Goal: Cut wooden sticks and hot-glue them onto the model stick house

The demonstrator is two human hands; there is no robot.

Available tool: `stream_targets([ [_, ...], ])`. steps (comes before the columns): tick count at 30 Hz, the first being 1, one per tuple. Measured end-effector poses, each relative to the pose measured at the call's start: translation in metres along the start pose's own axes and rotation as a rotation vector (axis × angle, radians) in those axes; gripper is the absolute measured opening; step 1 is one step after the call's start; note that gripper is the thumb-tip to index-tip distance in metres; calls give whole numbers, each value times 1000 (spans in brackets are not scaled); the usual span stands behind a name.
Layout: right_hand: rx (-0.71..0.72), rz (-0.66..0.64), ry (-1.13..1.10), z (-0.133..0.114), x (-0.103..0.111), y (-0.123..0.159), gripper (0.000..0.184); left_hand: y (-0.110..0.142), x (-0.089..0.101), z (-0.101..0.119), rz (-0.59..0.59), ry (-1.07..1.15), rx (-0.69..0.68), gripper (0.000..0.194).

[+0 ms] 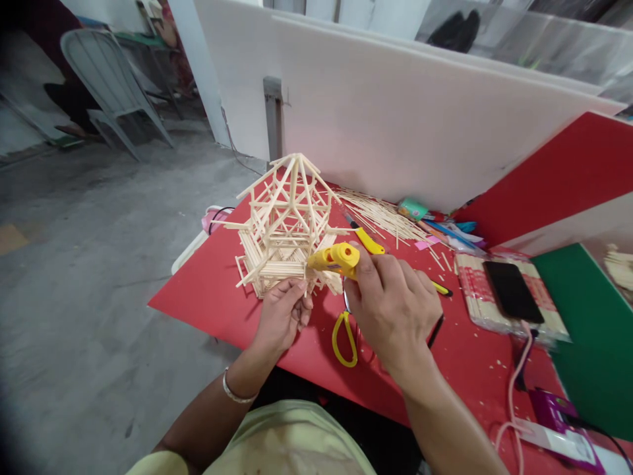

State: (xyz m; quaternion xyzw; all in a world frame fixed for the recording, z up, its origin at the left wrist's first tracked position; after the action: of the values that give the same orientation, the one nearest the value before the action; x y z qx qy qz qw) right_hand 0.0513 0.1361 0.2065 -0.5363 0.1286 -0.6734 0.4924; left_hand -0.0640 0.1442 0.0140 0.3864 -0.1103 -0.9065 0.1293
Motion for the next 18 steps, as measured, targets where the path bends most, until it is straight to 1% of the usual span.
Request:
stream_targets([
  [3,-20,-17,-1,3,-2,3,37,0,-1,2,0,1,2,29],
  [7,-35,-23,14,5,-2,4,34,2,-2,1,4,3,18,28],
  [14,-70,-29,-24,9,-2,5,34,1,-2,1,10,16,-4,28],
  [18,-71,-5,-29,10,0,6,33,1,-2,1,5,13,-3,28],
])
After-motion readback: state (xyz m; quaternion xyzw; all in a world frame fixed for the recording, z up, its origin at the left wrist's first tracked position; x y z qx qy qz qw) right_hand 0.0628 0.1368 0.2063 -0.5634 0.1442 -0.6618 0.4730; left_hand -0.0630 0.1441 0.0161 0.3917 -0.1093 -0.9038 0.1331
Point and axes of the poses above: each hand's wrist, its own y-axis away from the middle knuckle, its own x-axis out of the back of the hand, z = x × y, the point moved 10 cm from there along -y, towards the middle knuckle, and after that the axes turned 1 degree about z, right-handed, at the moved point
